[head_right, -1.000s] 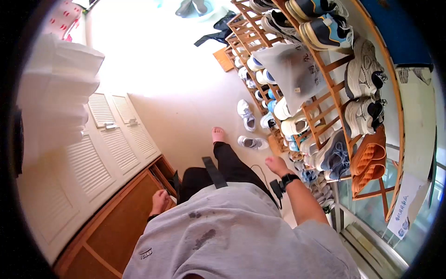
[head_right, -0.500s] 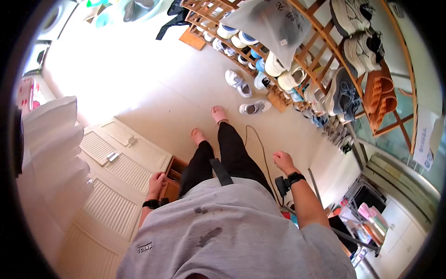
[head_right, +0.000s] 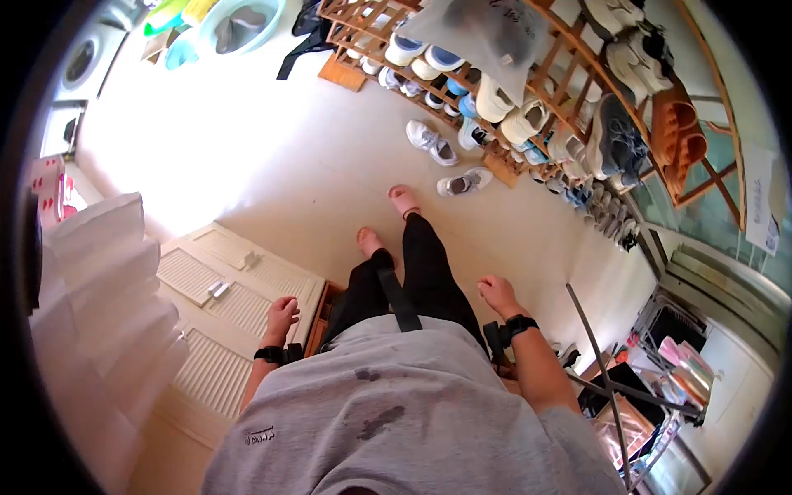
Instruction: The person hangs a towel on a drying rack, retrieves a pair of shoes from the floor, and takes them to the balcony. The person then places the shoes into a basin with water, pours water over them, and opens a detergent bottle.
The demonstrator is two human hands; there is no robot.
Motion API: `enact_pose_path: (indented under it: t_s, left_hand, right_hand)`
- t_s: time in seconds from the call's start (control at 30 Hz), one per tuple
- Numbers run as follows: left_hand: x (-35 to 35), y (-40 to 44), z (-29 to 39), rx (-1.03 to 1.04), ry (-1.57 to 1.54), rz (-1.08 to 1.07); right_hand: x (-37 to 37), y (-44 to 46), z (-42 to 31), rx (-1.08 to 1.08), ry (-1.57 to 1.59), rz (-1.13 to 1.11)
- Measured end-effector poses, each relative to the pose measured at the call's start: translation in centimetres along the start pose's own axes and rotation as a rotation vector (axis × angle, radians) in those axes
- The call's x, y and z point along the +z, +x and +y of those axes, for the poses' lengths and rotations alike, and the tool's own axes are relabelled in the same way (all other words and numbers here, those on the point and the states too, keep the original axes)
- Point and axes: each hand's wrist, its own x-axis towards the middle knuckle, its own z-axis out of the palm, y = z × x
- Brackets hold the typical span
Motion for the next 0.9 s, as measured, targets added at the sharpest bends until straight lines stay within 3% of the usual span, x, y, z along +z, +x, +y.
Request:
enact_pose_path:
  t_s: [0.47,0.9]
  left_hand:
    - [-2.9,0.6,-1.8,-0.102,-0.061,-0.007]
    - [-0.8,1.7,1.5,0.022,-0.018,-0.047]
  right_hand:
    - [-1.5,0.2,-4.4,-0.117,-0.156,0.057]
    - [-2.5,0.7,-1.9,-0.156,-0.154,0.056]
